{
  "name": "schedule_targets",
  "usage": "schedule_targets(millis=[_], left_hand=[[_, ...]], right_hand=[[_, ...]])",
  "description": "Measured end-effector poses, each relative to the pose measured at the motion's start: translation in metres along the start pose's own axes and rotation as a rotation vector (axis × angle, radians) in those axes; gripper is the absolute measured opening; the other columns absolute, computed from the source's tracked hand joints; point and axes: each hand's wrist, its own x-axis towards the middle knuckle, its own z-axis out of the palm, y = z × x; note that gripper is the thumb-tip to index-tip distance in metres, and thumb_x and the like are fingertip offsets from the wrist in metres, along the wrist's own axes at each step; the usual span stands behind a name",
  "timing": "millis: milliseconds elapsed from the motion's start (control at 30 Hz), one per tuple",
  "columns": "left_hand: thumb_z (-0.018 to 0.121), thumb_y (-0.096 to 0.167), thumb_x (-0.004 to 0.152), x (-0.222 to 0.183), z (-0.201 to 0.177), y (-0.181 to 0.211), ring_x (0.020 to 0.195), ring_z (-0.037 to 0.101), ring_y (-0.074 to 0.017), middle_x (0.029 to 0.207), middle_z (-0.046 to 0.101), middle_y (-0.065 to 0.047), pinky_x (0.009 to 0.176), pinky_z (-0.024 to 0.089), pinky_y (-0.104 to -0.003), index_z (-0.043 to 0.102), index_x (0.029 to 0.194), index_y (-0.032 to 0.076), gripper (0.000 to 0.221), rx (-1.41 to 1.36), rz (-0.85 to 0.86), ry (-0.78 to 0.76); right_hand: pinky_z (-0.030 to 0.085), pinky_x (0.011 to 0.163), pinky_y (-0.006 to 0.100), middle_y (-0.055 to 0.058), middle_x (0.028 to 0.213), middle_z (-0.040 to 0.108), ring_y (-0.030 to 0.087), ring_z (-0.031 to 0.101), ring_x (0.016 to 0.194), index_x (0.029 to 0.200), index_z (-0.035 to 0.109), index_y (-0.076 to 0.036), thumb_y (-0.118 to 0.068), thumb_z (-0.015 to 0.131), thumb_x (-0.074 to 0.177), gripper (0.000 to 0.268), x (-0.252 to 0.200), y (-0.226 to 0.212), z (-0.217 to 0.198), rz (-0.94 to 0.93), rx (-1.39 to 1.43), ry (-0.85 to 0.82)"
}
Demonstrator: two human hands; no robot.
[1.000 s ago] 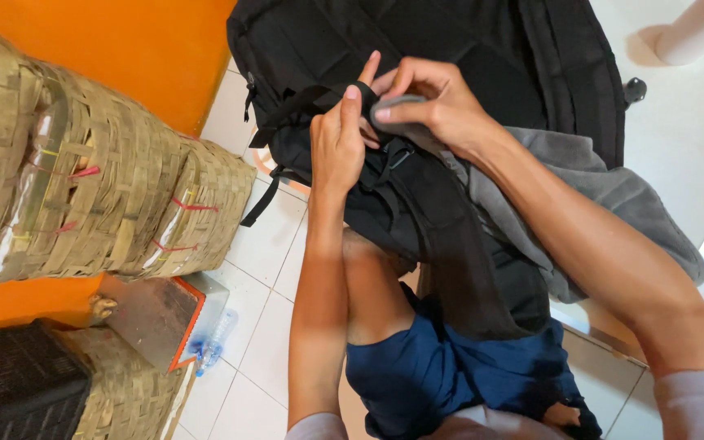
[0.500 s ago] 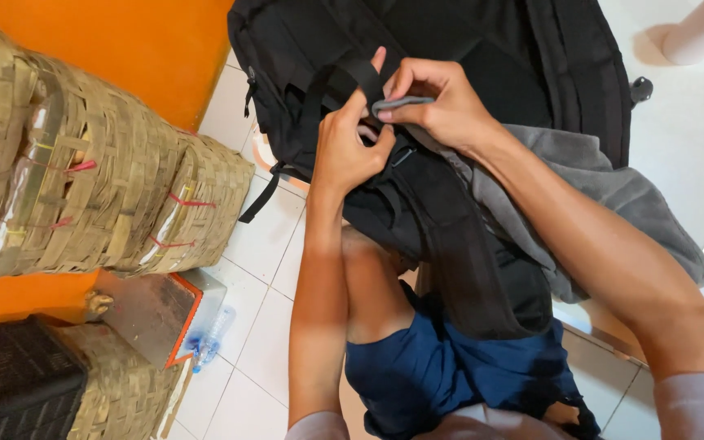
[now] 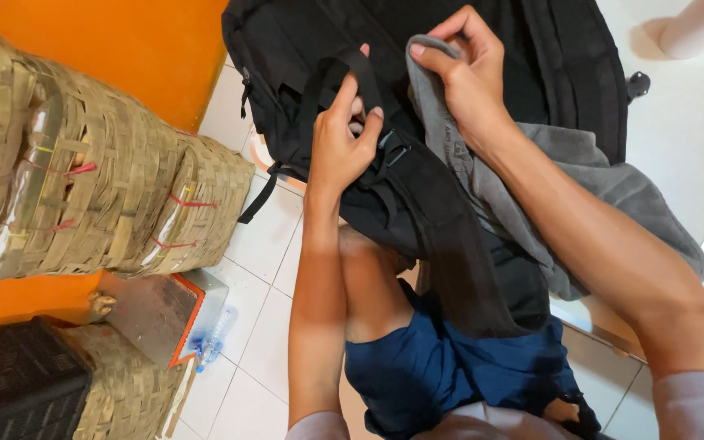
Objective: Cleaning the back cushion of a black backpack by applying cleaning solution to a cloth and wiping the surface.
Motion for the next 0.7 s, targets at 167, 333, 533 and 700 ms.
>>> schedule_targets(millis=[167, 333, 533, 700], left_hand=[[0.045, 0.028, 0.111, -0.001, -0.007, 0.009, 0.061, 0.038, -0.0064, 0.084, 0.053, 0.006, 0.061, 0.036, -0.024, 0.059, 0.136, 0.017, 0.03, -0.016, 0.047, 0.096], [0.04, 0.035, 0.11, -0.004, -0.015, 0.012, 0.052, 0.031, -0.0041, 0.061, 0.044, 0.008, 0.052, 0.027, -0.026, 0.072, 0.101, 0.015, 0.039, -0.029, 0.004, 0.23], [0.037, 0.032, 0.11, -0.005, -0.021, 0.01, 0.051, 0.075, -0.0174, 0.065, 0.065, -0.003, 0.047, 0.051, -0.022, 0.066, 0.101, 0.013, 0.035, -0.123, -0.001, 0.261], [0.039, 0.037, 0.109, -0.007, -0.022, -0.004, 0.041, 0.043, -0.009, 0.05, 0.041, 0.004, 0.051, 0.035, -0.032, 0.069, 0.1, 0.016, 0.038, 0.072, 0.012, 0.275]], right_hand=[[0.048, 0.079, 0.031, 0.003, 0.09, 0.059, 0.013, 0.057, 0.083, 0.097, 0.056, -0.01, 0.002, 0.073, 0.102, 0.022, 0.003, -0.005, -0.003, -0.292, -0.176, 0.015], [0.049, 0.08, 0.029, 0.004, 0.093, 0.061, 0.013, 0.059, 0.087, 0.098, 0.059, -0.007, 0.001, 0.073, 0.099, 0.016, 0.004, -0.003, -0.001, -0.361, -0.249, 0.07], [0.05, 0.087, 0.038, 0.014, 0.11, 0.067, 0.029, 0.068, 0.1, 0.099, 0.073, -0.002, -0.008, 0.073, 0.092, 0.009, -0.009, -0.01, 0.012, -0.442, -0.701, -0.186], [0.048, 0.087, 0.048, 0.021, 0.116, 0.043, 0.041, 0.049, 0.106, 0.125, 0.057, 0.001, 0.002, 0.073, 0.086, 0.042, -0.015, -0.008, 0.019, -0.488, -0.972, -0.376]])
